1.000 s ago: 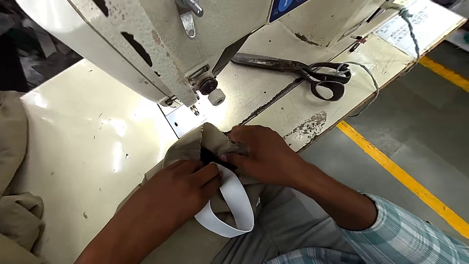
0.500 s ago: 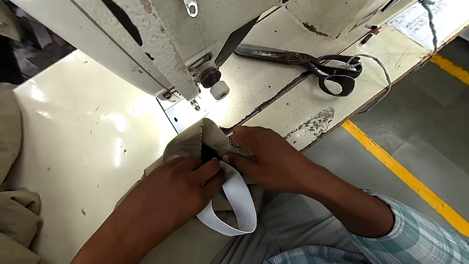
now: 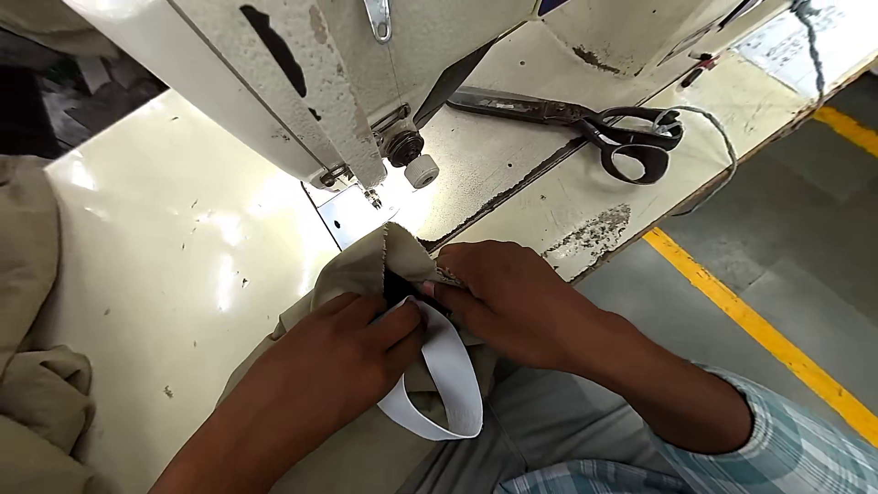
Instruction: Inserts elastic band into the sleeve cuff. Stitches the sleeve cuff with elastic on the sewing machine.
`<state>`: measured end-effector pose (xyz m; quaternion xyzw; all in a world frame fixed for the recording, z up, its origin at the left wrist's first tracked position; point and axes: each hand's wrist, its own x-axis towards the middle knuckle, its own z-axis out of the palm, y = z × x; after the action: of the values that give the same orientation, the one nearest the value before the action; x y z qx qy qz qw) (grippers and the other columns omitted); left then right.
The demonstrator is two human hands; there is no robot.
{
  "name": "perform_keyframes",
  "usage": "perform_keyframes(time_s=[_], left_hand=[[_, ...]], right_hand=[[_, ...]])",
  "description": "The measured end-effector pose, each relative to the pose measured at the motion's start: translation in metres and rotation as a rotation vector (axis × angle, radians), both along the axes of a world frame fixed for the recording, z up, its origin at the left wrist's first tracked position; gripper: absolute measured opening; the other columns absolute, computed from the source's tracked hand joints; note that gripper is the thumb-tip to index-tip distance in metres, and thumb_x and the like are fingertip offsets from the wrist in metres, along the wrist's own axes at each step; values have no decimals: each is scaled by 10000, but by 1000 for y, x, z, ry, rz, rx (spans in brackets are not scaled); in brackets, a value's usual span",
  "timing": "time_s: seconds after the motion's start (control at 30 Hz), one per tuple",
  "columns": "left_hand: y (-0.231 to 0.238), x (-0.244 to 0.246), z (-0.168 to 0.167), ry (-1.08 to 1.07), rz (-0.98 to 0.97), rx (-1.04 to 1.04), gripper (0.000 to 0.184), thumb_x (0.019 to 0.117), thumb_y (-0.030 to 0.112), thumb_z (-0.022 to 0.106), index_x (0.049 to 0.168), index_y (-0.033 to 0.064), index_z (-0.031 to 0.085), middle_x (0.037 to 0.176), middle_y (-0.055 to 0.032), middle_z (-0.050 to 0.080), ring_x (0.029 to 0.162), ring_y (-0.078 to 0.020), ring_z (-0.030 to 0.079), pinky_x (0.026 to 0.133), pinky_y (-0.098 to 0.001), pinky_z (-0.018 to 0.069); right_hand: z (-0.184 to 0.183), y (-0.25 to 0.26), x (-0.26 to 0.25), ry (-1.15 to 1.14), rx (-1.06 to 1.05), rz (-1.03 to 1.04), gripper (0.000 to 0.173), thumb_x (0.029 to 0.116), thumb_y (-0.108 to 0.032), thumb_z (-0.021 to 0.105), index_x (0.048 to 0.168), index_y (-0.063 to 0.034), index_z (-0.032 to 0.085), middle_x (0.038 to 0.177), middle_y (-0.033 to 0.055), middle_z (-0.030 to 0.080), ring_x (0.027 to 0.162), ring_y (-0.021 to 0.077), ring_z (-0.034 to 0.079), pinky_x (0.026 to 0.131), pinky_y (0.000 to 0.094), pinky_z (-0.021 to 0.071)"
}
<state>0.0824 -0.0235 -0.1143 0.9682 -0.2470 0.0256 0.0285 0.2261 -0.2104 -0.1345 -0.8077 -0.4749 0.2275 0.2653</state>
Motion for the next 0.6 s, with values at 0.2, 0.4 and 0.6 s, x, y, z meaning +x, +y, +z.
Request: perform_keyframes(time_s=[0.2, 0.4, 0.6], left_hand=[[0, 0, -3, -7, 40, -44, 280, 947, 27, 527, 1042, 145, 763, 1082, -15, 732, 884, -194, 717, 725, -323, 603], [1, 2, -2, 38, 41, -31, 273, 923, 33, 577, 1070, 159, 768, 1097, -14, 719, 869, -194, 706, 711, -332, 603], [1, 2, -1, 65, 62, -20, 275, 896, 34, 612, 1073, 172, 770, 1117, -15, 713, 884, -206, 704, 712, -343, 604]], right_hand=[[-13, 4, -10, -119, 101, -54, 221, 977, -300, 596, 895, -144, 729, 838, -12, 653, 730, 128, 646, 570, 342, 498], [-13, -1, 0, 26, 64, -40, 181, 884, -373, 730, 877, -193, 718, 766, -70, 642, 680, 73, 620, 557, 314, 491], [-19, -1, -10, -62, 162, -149, 144, 819, -335, 722, 813, -192, 708, 727, -78, 616, 652, 73, 609, 517, 323, 463]])
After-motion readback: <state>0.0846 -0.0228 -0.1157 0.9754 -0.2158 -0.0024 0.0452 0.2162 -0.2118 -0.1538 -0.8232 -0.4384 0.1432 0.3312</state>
